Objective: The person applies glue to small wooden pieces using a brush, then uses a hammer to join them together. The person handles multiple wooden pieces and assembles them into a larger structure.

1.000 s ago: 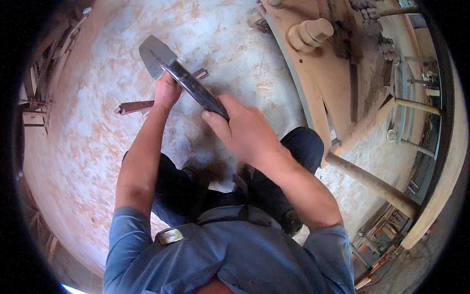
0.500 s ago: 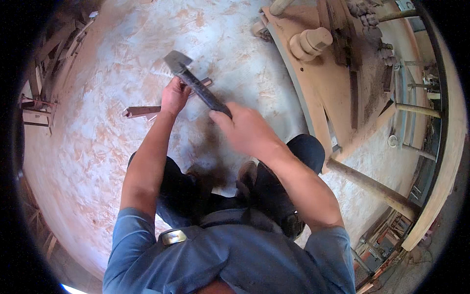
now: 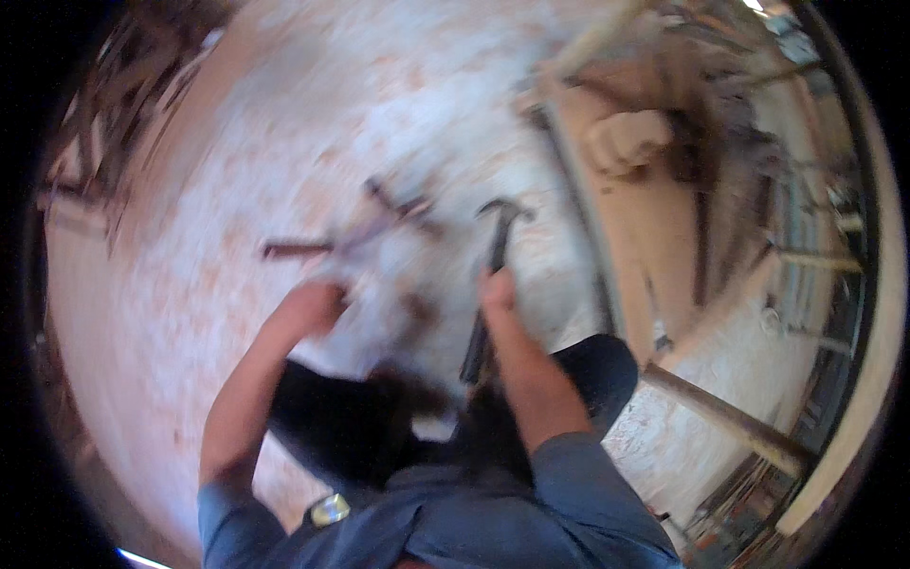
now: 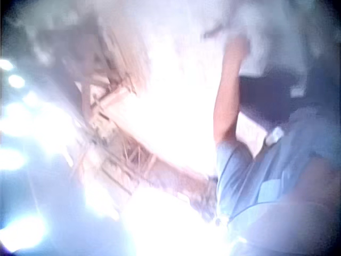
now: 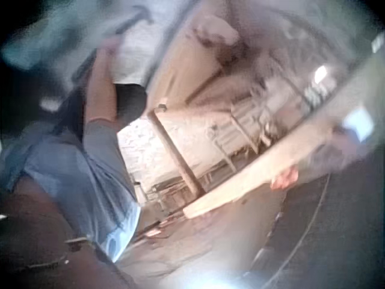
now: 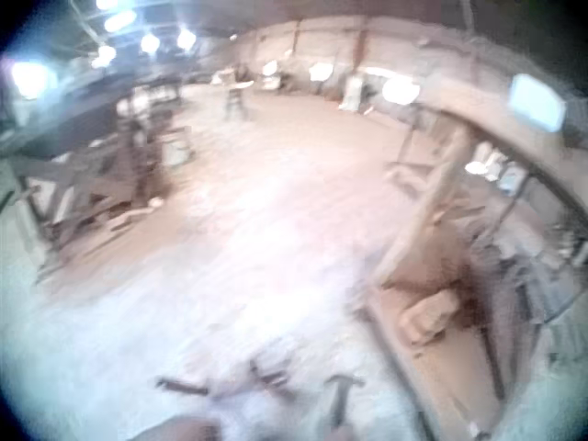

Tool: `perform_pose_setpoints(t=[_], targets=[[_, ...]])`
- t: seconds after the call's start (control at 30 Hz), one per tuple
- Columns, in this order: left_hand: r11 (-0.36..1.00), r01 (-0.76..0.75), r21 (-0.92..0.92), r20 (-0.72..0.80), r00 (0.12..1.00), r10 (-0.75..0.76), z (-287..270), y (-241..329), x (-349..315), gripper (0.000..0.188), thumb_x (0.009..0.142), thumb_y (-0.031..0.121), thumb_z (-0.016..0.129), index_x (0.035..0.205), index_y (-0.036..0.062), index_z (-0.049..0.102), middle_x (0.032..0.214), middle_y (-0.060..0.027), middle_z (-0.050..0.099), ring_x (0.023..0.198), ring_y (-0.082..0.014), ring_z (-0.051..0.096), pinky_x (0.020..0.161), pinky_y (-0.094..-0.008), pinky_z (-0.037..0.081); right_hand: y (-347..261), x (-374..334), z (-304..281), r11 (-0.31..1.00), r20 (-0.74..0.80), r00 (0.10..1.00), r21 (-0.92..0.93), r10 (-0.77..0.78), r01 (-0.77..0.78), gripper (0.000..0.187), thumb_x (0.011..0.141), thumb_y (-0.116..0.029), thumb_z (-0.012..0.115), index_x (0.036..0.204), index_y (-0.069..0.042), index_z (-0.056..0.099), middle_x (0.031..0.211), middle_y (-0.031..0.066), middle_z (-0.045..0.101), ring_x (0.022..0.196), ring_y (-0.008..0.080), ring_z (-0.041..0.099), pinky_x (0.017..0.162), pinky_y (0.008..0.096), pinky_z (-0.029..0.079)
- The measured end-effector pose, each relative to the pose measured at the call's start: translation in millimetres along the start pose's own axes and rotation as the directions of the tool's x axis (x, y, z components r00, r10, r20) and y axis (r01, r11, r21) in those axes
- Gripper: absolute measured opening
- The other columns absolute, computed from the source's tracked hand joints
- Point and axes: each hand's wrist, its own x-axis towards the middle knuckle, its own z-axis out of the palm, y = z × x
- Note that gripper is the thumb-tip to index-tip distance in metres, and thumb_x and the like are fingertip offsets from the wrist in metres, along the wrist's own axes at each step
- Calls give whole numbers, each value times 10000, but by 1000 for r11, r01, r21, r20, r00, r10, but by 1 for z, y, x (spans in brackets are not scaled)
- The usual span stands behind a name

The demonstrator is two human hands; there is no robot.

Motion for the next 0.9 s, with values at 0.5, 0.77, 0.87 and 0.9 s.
perform_pose_setpoints(t=[0.5,0.77,0.87,0.9], targets=[[-458,275,-845,238,962,136,42,-124,77,888,833,793,341,948,-36,640,690,-166,667,479,-269,631,397,-354,536,-133,-245,-306,411,-195,429,130,-882,903,303,907,-124,632,1186,-17,584,1029,95,667,962,170,641,823,323,517],[-552,563,-614,243,801,547,74,-167,108,438,856,488,500,918,72,621,696,-63,651,514,-216,633,431,-340,525,-208,-293,-526,515,-508,191,-632,-840,579,290,863,-140,592,1113,6,606,1030,190,649,977,344,625,860,406,498],[-581,446,-681,227,883,411,66,-169,90,341,792,407,568,872,80,625,683,-56,646,490,-196,613,442,-305,536,-215,-264,-555,427,-388,180,-792,-904,436,349,855,-113,576,1187,-9,568,1150,189,606,1085,359,565,937,421,461],[-591,413,-692,232,904,360,61,-167,79,334,792,404,577,865,82,626,681,-53,646,482,-187,606,447,-299,540,-217,-251,-562,391,-352,171,-835,-920,387,373,852,-105,573,1212,-15,552,1186,188,587,1116,364,542,957,426,450]])
